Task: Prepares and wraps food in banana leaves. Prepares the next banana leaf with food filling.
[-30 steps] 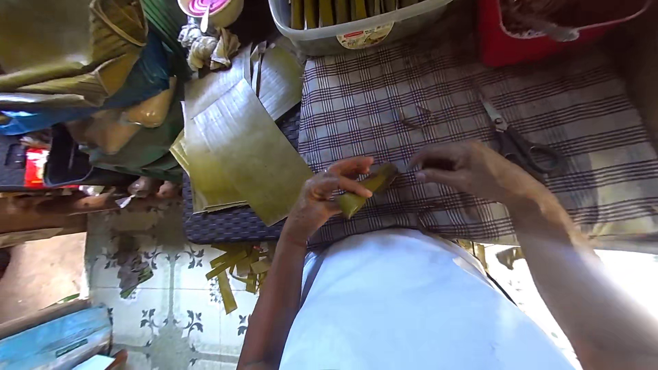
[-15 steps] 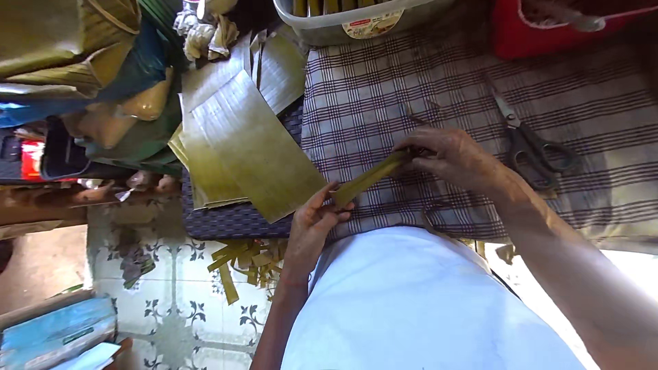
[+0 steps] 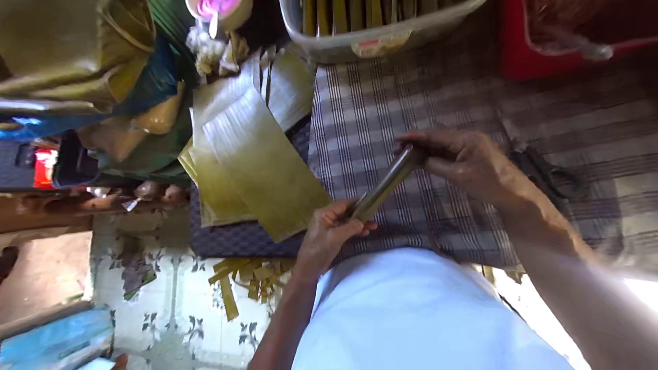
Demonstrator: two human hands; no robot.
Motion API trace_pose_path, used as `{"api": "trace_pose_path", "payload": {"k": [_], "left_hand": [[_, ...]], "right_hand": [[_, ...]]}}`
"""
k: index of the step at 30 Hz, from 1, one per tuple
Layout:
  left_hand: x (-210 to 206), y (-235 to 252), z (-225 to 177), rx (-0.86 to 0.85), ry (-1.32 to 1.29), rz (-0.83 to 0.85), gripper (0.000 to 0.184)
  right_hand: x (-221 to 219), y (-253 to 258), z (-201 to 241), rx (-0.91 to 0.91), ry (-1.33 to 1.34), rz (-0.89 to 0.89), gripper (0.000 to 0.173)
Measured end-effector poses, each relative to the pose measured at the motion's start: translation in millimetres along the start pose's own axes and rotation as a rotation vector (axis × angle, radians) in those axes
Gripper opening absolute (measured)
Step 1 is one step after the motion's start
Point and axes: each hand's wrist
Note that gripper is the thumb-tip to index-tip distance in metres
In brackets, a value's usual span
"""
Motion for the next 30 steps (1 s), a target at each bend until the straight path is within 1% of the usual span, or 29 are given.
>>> {"api": "trace_pose_path", "payload": {"k": [1,2,3,6,8,10,12,15,17,19,20,21,23,25,27,30], "left_hand": [[-3.3,6.5,-2.9,-0.012,0.062,-0.034,0.036],[-7.0,13.1,-6.9,-0.024,0.127,-0.072,0.036],[-9.7,20.5,-10.7,-0.034,0.189,-0.106,0.035],[-14.7,49.6,-32.1,-0.105,0.350,-0.140,0.032],[-18.8,72.4,-53.5,-0.155,0.463,-0.142,0.030],[-25.2,97.1,-81.5,-0.222,0.563,-0.125,0.029],[-34.1,121.4,-114.0,-0.286,0.636,-0.118,0.030],[-53.0,146.2,-176.0,-0.298,0.699,-0.159,0.031],[-61.8,171.2,-211.5,-0.306,0.729,-0.155,0.030],[-67.3,203.3,-235.2,-0.337,0.770,-0.178,0.029],[-70.0,218.2,-244.4,-0.346,0.781,-0.195,0.031],[-72.8,230.8,-252.5,-0.342,0.785,-0.210,0.038],[-78.0,253.8,-262.4,-0.317,0.767,-0.223,0.057],[-82.9,274.1,-263.7,-0.277,0.759,-0.234,0.077],[-87.5,287.6,-261.8,-0.235,0.804,-0.264,0.092],[-91.3,294.0,-258.3,-0.193,0.927,-0.308,0.098]], "right_hand": [[1.3,0.2,-0.5,-0.019,0.014,0.019,0.046],[1.8,0.4,-3.9,-0.031,0.057,0.017,0.046],[1.0,1.3,-10.0,-0.038,0.108,-0.019,0.045],[2.1,15.5,-25.2,-0.027,0.187,-0.266,0.033],[12.2,31.1,-18.6,-0.013,0.195,-0.375,0.029],[25.1,50.3,-2.5,0.051,0.205,-0.453,0.023],[42.3,72.7,15.7,0.132,0.167,-0.486,0.018],[76.0,115.8,33.5,0.216,0.054,-0.501,0.018],[102.6,149.6,39.2,0.217,0.014,-0.492,0.019],[131.9,181.8,38.3,0.190,-0.025,-0.455,0.018],[146.1,196.2,35.6,0.158,-0.045,-0.437,0.017],[159.0,209.0,30.6,0.118,-0.069,-0.419,0.018],[178.6,229.4,18.7,0.034,-0.103,-0.376,0.020],[191.1,243.0,5.6,-0.035,-0.118,-0.351,0.018],[197.1,250.3,-6.5,-0.106,-0.149,-0.322,0.017],[199.9,253.6,-26.6,-0.173,-0.151,-0.299,0.018]]}}
Point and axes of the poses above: each hand's wrist, its own y-axis towards the middle knuckle, its own x-axis out of the back of the hand, z = x × y, and after that the axes turned 11 degrees about x, right-handed
